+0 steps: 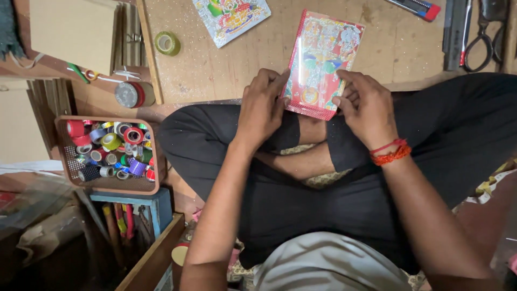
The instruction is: The person sits on the floor and wraps red patterned decorative tape around the edges of small printed religious image cards. They press the tape along each side, cut it with a utility knife, smooth it down, and set finished cards aside with a stack of completed ones.
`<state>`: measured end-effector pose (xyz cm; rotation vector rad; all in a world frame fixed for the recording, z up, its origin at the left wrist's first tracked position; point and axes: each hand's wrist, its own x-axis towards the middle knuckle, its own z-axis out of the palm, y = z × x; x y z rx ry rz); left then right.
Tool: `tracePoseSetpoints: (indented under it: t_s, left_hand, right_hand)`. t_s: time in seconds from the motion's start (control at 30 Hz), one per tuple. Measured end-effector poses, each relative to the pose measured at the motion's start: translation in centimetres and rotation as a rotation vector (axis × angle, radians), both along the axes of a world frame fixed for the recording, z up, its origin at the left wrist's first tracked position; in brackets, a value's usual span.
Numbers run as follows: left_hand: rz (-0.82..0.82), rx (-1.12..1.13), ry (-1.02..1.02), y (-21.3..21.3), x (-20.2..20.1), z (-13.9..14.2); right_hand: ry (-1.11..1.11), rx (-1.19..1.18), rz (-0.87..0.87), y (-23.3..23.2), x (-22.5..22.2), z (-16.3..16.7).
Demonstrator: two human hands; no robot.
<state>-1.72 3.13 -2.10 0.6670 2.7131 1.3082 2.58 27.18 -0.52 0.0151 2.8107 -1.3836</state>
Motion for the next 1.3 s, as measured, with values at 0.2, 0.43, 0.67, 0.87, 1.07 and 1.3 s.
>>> tracePoseSetpoints:
  t_s: [0.2,0.43,0.67,0.87,1.07,1.3]
  left_hand:
    - [-0.075,-0.05,0.006,-0.9,-1.4,-0.1]
    - [-0.112,-0.055,-0.006,-1.2,-2.3,-1.0]
    - [-0.159,-0.049,0.001,-2.3,-3.0,-1.0]
    - [-0.18,-0.061,0.044,-2.7,-2.7,-0.3]
    - [-0.169,-0.022,0.024,-3.3,-2.5,-0.8]
    - [-0.22,0.049,-0.035,-4.6,-3.2,-1.4]
  right_hand:
    - [0.131,0.421,0.148,0.4,-0.7,1.7]
    - [0.25,0.542,0.397,-0.2,-3.7,2.2]
    - [0.201,0.622,0.465,-2.1,-3.7,2.9]
    - [0.181,0.693,0.516,-2.9,-4.1,3.4]
    - [0.127,0.704,0.52,-5.0,-4.6,2.3]
    - [0.149,0.956,0.538,-7.6,-5.5,0.3]
